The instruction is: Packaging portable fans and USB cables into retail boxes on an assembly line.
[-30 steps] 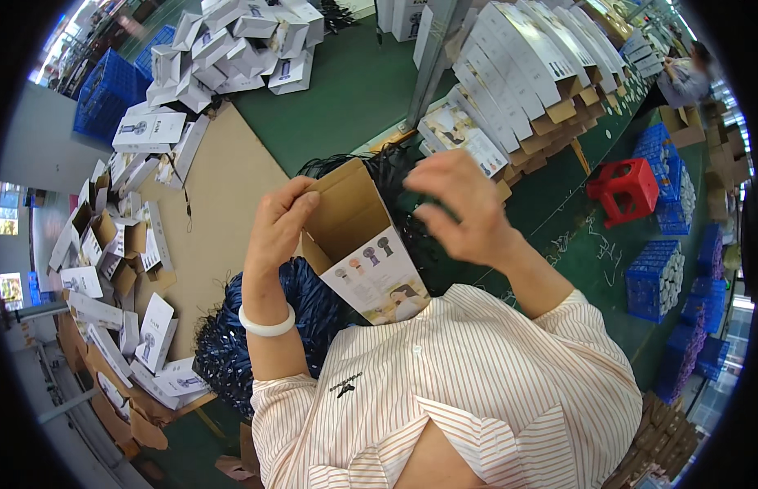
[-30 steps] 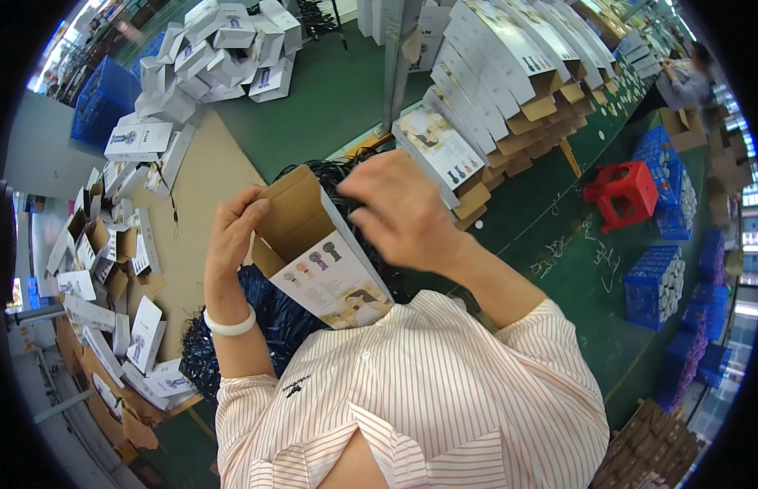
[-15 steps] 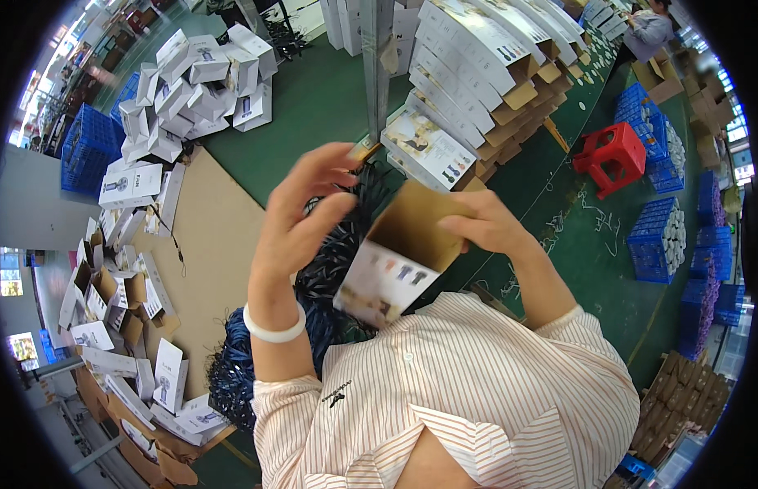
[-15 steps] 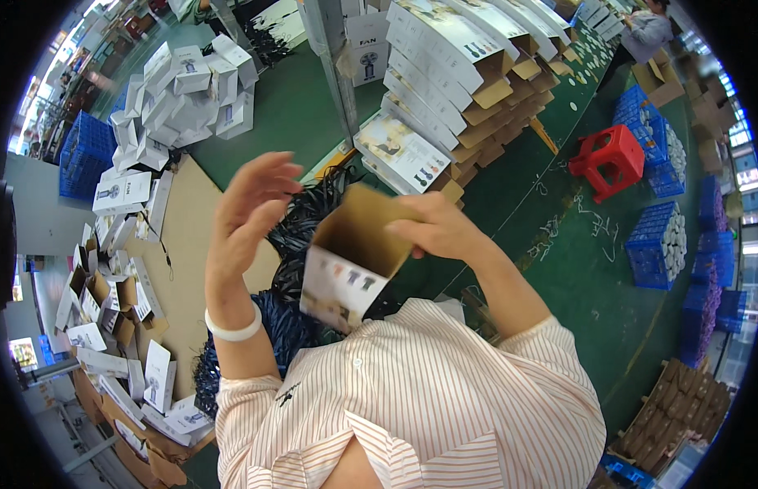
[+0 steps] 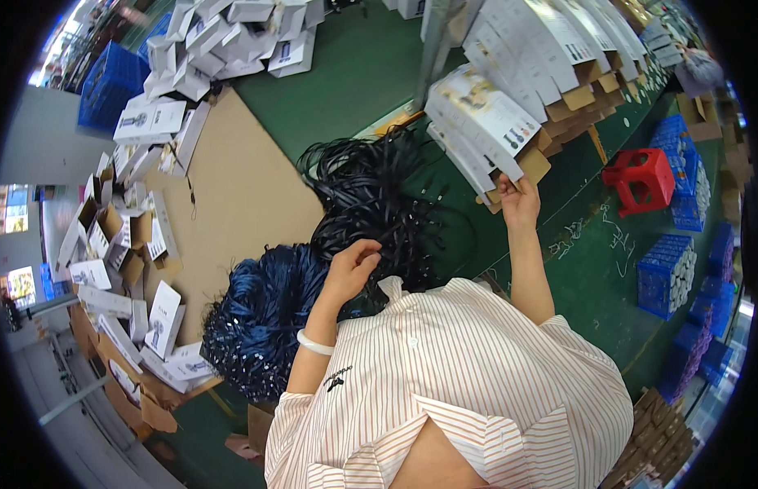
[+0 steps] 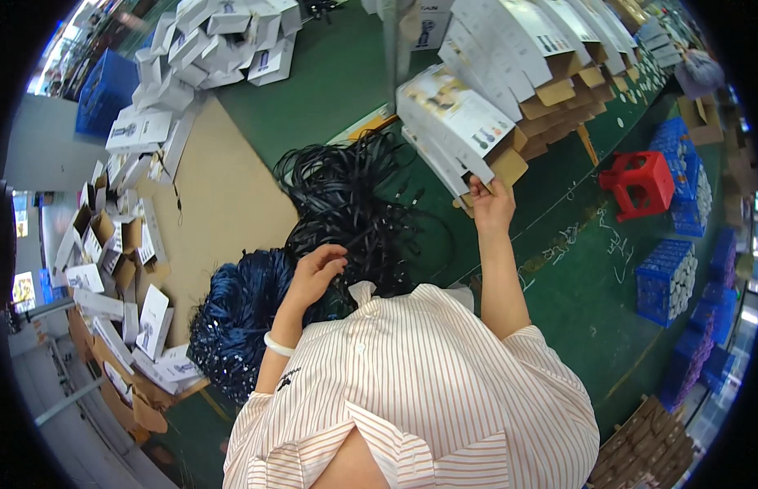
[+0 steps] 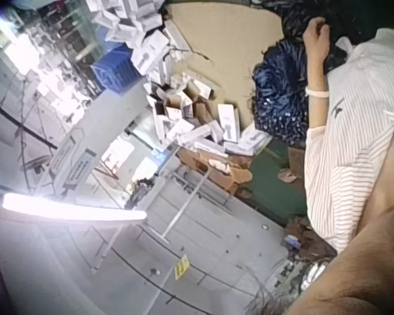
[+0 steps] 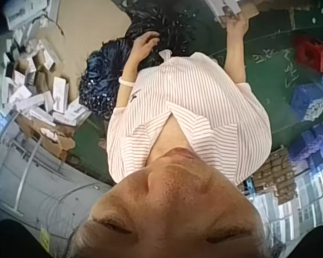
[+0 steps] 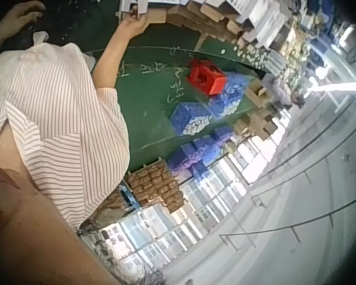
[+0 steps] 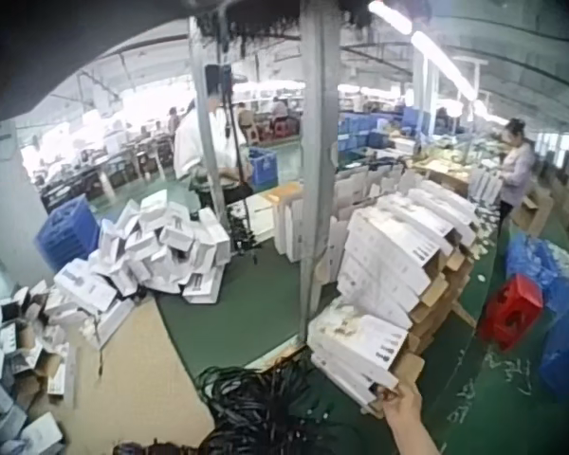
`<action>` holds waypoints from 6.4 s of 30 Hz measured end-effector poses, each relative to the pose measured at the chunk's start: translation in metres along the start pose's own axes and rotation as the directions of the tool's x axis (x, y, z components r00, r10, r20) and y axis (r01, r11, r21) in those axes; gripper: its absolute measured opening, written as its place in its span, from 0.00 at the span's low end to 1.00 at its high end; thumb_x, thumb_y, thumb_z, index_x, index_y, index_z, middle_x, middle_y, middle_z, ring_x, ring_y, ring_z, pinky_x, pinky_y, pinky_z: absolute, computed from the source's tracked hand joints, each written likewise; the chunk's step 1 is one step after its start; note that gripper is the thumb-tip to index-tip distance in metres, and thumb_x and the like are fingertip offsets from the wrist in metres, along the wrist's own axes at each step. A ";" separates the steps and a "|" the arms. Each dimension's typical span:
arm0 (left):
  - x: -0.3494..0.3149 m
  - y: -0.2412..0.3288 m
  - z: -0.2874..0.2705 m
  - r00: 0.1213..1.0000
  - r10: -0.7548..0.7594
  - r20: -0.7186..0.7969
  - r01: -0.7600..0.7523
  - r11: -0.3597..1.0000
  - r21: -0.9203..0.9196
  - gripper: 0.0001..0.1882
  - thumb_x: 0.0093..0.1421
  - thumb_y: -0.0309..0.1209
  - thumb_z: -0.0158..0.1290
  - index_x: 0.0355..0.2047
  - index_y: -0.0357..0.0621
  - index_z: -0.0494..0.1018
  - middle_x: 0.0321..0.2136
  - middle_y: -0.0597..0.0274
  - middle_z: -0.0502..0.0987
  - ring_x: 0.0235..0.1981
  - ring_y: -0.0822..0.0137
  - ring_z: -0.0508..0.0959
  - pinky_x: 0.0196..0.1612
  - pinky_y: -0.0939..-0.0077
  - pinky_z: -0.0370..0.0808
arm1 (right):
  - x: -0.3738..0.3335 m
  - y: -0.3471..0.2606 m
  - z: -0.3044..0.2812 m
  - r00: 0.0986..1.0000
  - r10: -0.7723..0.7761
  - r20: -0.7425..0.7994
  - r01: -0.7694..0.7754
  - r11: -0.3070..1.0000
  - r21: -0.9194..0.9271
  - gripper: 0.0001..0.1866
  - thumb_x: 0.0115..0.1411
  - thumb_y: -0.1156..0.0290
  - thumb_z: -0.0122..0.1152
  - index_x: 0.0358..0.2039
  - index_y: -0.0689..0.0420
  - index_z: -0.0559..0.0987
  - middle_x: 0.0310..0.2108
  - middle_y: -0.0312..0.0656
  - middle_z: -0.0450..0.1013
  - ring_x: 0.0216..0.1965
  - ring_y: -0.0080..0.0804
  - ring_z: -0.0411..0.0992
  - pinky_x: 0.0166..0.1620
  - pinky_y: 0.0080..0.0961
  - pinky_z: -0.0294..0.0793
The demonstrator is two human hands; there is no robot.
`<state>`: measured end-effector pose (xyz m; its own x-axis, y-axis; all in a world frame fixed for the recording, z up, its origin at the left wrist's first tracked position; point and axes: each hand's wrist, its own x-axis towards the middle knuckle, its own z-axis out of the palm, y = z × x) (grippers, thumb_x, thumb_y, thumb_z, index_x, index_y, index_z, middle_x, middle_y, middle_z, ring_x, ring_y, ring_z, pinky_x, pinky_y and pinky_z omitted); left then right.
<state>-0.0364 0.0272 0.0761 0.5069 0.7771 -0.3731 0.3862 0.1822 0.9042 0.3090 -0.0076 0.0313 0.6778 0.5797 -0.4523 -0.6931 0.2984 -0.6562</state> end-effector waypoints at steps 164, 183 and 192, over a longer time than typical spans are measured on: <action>-0.042 -0.060 -0.061 0.980 0.101 -0.171 -0.167 -0.052 -0.985 0.37 0.52 0.55 0.41 0.56 0.42 0.58 0.54 0.49 0.62 0.53 0.49 0.64 0.54 0.52 0.60 | -0.153 0.050 0.313 0.435 0.164 0.885 0.231 0.930 -0.286 0.08 0.56 0.80 0.45 0.36 0.61 0.71 0.23 0.37 0.65 0.18 0.22 0.60 0.24 0.23 0.64; -0.067 -0.065 0.003 0.998 0.060 -0.027 -0.029 0.028 -0.999 0.42 0.49 0.59 0.45 0.57 0.40 0.57 0.55 0.49 0.60 0.54 0.48 0.61 0.56 0.53 0.57 | -0.191 -0.016 0.188 -0.169 0.610 0.774 0.982 0.173 0.078 0.10 0.45 0.70 0.58 0.27 0.60 0.70 0.20 0.46 0.70 0.24 0.45 0.70 0.29 0.35 0.68; -0.028 -0.047 0.002 0.992 0.112 0.052 0.028 0.208 -0.978 0.34 0.58 0.56 0.35 0.52 0.39 0.62 0.50 0.46 0.65 0.52 0.49 0.65 0.47 0.51 0.68 | -0.153 -0.067 0.103 0.731 0.243 0.638 0.600 0.218 -0.770 0.12 0.48 0.78 0.54 0.36 0.59 0.73 0.24 0.41 0.71 0.25 0.22 0.70 0.29 0.21 0.69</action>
<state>-0.0670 -0.0042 0.0436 0.5862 0.7602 -0.2800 -0.6589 0.6485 0.3812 0.2266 -0.0382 0.2067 0.1705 0.9798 -0.1043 0.4442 -0.1709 -0.8795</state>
